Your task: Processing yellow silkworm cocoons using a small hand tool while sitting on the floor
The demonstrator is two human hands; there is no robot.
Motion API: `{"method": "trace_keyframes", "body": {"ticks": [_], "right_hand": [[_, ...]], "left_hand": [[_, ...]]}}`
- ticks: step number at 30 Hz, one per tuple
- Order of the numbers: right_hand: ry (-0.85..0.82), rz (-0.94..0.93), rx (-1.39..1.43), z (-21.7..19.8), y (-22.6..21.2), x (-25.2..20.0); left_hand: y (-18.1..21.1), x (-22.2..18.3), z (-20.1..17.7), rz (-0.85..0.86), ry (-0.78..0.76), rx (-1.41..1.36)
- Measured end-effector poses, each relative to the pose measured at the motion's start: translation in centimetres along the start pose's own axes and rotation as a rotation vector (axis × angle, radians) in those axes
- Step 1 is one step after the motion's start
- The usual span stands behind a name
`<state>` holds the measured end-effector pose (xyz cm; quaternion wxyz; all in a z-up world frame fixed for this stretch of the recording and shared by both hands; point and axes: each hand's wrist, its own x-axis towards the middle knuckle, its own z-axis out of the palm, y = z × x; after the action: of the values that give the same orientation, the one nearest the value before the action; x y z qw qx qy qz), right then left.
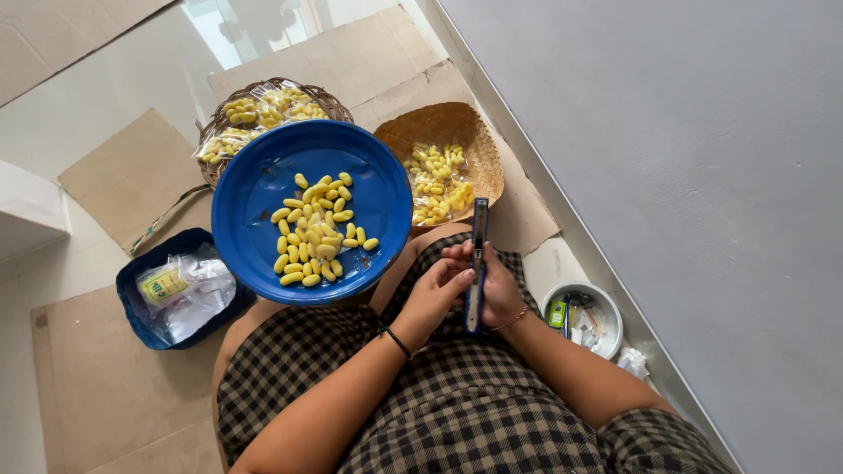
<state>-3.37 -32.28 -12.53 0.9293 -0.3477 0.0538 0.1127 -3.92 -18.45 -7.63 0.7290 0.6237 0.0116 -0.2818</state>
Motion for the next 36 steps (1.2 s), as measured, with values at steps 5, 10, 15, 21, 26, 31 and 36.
{"method": "trace_keyframes", "body": {"ticks": [5, 10, 15, 21, 26, 31, 36], "right_hand": [[0.056, -0.008, -0.192, 3.3, 0.4, -1.1], [0.053, -0.175, -0.489, -2.6, 1.7, -0.1], [-0.044, -0.329, -1.069, -4.5, -3.4, -4.2], [0.382, -0.197, -2.044, -22.4, -12.9, -11.4], [0.373, 0.288, -2.157, -22.0, -12.8, -15.2], [0.243, 0.441, -2.266, -21.2, -9.9, -14.9], [0.299, 0.419, -2.103, -21.1, -8.3, -13.0]], "left_hand": [[1.4, -0.5, 0.3, 0.052, 0.125, 0.021], [0.6, 0.2, 0.2, 0.08, 0.169, -0.146], [-1.6, 0.6, -0.8, 0.101, 0.159, -0.115], [-0.7, -0.5, -0.5, 0.114, 0.123, -0.139], [-0.7, -1.1, 0.1, 0.084, 0.081, -0.103], [-0.7, -1.1, 0.0, 0.076, 0.064, -0.128], [-0.9, -1.1, -0.4, 0.079, 0.069, -0.131]]}}
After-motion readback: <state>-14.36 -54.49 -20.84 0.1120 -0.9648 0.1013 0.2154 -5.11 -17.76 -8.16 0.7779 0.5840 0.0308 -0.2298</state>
